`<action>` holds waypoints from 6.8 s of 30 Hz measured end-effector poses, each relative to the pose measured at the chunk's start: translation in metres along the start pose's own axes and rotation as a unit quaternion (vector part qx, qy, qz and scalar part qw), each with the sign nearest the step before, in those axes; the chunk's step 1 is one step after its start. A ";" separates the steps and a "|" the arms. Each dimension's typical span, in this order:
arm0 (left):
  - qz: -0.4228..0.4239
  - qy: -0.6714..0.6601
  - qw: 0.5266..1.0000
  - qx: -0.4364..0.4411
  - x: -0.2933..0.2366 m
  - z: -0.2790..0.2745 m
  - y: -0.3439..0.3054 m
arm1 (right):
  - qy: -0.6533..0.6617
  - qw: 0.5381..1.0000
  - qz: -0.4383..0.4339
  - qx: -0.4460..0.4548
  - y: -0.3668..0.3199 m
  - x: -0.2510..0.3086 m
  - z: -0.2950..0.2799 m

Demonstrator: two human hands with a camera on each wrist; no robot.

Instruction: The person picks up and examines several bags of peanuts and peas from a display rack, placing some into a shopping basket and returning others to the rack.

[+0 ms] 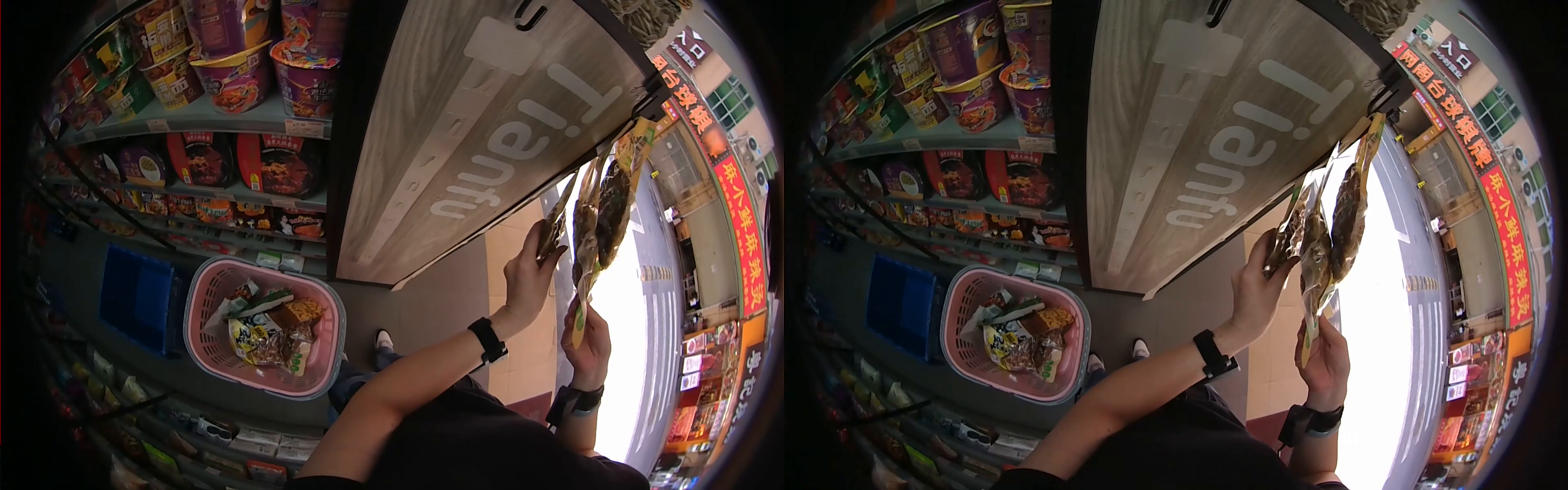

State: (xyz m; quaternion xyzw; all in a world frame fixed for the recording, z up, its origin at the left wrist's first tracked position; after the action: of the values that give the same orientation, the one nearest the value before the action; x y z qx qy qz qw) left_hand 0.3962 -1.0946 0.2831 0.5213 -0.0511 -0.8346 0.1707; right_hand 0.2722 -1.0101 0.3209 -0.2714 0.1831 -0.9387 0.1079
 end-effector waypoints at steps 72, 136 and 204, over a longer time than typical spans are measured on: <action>-0.124 0.125 0.984 -0.036 -0.009 -0.185 -0.017 | -0.293 0.848 -0.433 -0.086 0.120 0.020 0.001; -0.099 -0.124 0.982 0.104 -0.212 -0.106 0.063 | -0.434 0.755 -0.229 0.434 0.075 0.003 0.222; -0.543 0.604 0.574 0.100 0.222 -0.480 -0.194 | -0.798 0.580 -0.028 0.159 0.068 -0.164 -0.025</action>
State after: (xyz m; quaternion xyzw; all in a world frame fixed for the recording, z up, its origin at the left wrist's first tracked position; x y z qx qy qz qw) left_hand 0.6890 -0.9433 -0.1736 0.8482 0.2738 -0.2523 -0.3766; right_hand 0.4018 -1.0150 0.1971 -0.8948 -0.1370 -0.3599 0.2258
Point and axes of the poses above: each hand's wrist, its own y-axis towards the middle knuckle, its own z-axis out of the palm, x = y × z, the point moved 2 cm from there along y, towards the middle knuckle, and after that the axes turned 2 degrees about x, right-handed, at the moved point
